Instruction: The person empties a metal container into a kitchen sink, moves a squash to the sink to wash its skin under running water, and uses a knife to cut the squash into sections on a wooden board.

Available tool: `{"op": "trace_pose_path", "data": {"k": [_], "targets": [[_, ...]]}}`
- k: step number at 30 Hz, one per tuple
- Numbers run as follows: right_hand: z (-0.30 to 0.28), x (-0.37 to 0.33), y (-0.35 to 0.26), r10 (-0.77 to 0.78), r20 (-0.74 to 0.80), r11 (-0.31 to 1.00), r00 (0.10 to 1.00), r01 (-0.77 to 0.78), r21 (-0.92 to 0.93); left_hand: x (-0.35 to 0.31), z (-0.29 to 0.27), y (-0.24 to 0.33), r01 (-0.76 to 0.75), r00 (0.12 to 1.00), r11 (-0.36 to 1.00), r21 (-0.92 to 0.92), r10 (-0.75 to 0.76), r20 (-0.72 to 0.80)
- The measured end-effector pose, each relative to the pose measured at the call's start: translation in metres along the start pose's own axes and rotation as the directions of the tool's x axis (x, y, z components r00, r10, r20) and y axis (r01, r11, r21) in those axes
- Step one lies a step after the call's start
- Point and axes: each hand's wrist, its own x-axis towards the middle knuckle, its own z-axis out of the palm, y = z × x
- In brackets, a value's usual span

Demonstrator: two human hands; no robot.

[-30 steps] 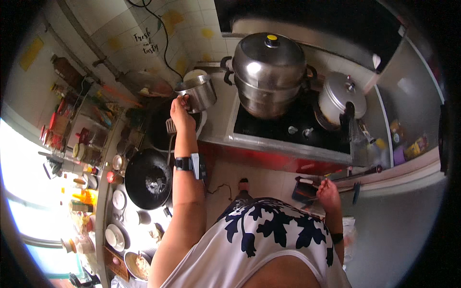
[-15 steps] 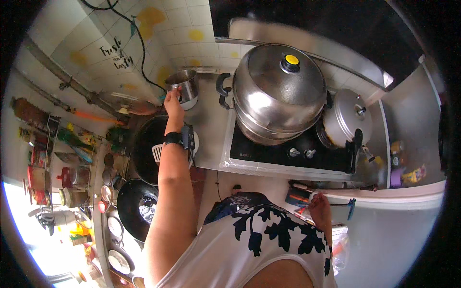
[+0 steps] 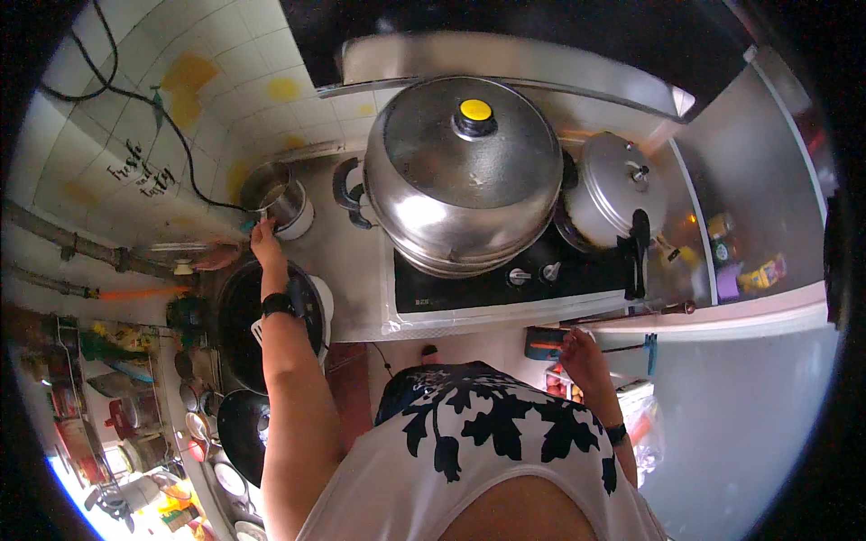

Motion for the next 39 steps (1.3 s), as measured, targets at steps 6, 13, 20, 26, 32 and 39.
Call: {"op": "trace_pose_path", "data": {"k": [6, 13, 20, 26, 32, 39], "targets": [[0.001, 0.002, -0.014, -0.01, 0.03, 1.0, 0.999, 0.01, -0.017, -0.023, 0.011, 0.015, 0.032, 0.999, 0.949, 0.315, -0.019, -0.046], [-0.012, 0.023, -0.05, 0.129, 0.125, 0.976, 0.984, -0.104, -0.193, -0.026, -0.015, 0.032, -0.052, 0.997, 0.99, 0.135, 0.059, -0.048], [-0.033, 0.04, -0.087, 0.338, 0.064, 0.899, 0.939, -0.302, -0.318, -0.243, 0.016, 0.123, -0.087, 0.987, 0.874, -0.478, 0.012, -0.158], [-0.033, 0.056, -0.074, 0.525, 0.106, 0.779, 0.845, -0.426, -0.46, -0.425, -0.021, 0.107, 0.124, 0.98, 0.943, -0.308, -0.166, -0.112], [-0.011, 0.066, -0.025, 0.653, 0.195, 0.652, 0.732, -0.412, -0.636, -0.528, -0.09, 0.101, 0.145, 0.956, 0.961, -0.237, -0.198, -0.218], [0.01, 0.017, 0.038, 0.725, 0.195, 0.521, 0.661, -0.34, -0.783, -0.611, -0.168, 0.109, 0.073, 0.879, 0.954, -0.291, -0.2, -0.433]]}}
